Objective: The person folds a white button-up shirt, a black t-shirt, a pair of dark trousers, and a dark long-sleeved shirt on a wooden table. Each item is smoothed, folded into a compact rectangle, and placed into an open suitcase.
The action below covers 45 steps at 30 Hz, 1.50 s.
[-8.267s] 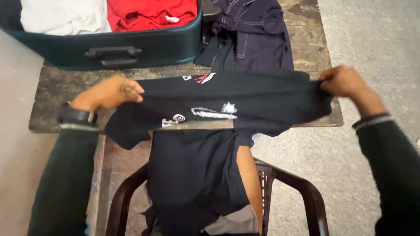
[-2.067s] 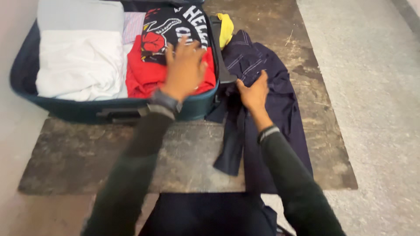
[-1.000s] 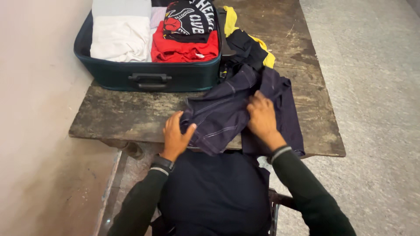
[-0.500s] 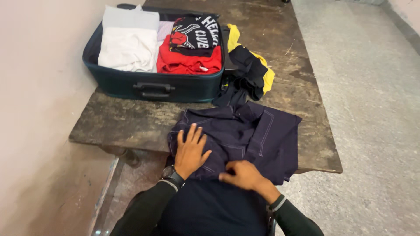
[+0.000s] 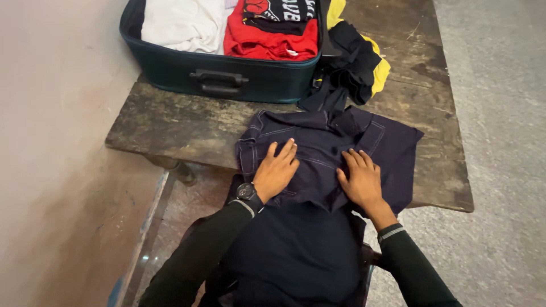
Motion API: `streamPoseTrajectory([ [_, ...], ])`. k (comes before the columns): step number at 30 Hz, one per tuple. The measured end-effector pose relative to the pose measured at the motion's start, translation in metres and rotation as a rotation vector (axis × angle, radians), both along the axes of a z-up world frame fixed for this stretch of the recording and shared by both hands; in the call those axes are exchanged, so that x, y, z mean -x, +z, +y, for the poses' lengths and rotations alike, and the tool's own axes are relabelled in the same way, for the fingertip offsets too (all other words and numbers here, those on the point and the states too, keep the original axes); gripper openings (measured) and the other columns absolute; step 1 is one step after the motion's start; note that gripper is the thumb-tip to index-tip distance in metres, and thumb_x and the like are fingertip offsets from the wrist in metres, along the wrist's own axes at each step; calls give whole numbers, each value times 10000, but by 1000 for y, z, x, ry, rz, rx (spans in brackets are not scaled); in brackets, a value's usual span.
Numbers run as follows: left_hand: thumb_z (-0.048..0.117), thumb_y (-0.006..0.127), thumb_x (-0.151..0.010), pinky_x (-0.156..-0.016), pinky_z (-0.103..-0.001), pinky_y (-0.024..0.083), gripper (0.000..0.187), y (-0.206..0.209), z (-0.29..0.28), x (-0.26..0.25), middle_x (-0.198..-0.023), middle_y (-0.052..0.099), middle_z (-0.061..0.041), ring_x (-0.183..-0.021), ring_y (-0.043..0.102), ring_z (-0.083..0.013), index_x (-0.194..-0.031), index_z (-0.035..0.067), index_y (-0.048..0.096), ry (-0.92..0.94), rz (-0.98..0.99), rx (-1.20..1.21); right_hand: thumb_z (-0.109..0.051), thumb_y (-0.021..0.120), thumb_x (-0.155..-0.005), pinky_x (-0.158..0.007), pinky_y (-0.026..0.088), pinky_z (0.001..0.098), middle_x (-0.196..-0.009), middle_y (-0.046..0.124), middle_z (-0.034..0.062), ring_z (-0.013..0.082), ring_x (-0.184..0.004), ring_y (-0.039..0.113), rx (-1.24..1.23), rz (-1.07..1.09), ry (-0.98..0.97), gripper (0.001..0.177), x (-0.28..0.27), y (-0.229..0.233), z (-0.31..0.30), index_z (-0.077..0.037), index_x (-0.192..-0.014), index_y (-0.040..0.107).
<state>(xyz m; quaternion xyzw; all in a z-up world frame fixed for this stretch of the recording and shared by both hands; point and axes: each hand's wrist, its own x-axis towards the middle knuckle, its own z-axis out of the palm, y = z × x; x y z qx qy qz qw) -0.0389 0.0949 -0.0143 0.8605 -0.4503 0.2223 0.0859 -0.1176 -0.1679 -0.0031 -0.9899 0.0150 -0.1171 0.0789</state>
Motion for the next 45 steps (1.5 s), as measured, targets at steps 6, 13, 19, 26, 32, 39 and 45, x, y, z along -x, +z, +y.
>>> streamPoseTrajectory([
  [6,187,565,-904,-1119,-543,329,251,-2,-2,3,-1418,584,-220,-1426,443,-334,-1061,31,684,-11,14,-24,-78,631,-789,-944,527,498,-1269,666,215,424,-1121,642,-115,-153,-205,531,8,-8,-15,-99,-1319,635],
  [13,187,582,-884,-1112,-534,339,260,-1,-7,10,-1407,581,-229,-1438,438,-334,-1062,26,682,-11,-21,-49,27,531,-856,-663,431,257,-848,583,-18,98,-742,530,-1092,-17,-144,310,21,-15,-120,-18,-1125,680],
  [19,177,593,-879,-1103,-521,340,216,0,-8,17,-1425,576,-189,-1437,431,-300,-1023,45,686,-35,-65,-27,-294,705,-901,-602,597,351,-718,756,27,150,-629,729,-518,1010,-40,220,52,84,-9,-103,-993,768],
  [26,193,597,-886,-1126,-499,322,196,-4,-9,19,-1440,585,-152,-1446,433,-270,-1003,74,699,2,-141,-57,-325,801,-704,-970,509,502,-1216,696,234,417,-1185,600,92,-284,36,686,7,83,-3,-55,-1300,594],
  [32,205,586,-904,-1125,-500,311,220,-9,-10,18,-1442,581,-155,-1442,435,-276,-1038,77,706,11,-180,-60,-342,818,-765,-916,526,504,-1176,686,206,412,-1113,643,-118,338,-45,864,-20,67,-47,-212,-1544,466],
  [39,200,617,-870,-1094,-528,312,213,6,-4,6,-1442,578,-133,-1420,444,-267,-1030,90,704,-34,-88,58,-279,808,-746,-875,544,449,-1080,698,144,385,-1086,657,32,113,215,265,26,79,-29,-108,-852,635],
  [45,174,620,-887,-1115,-486,298,154,15,-3,13,-1495,560,-95,-1444,441,-231,-1020,141,688,7,-196,123,-107,758,-625,-720,540,390,-1165,668,149,332,-898,682,-465,176,395,348,58,79,-24,-53,-690,420],
])
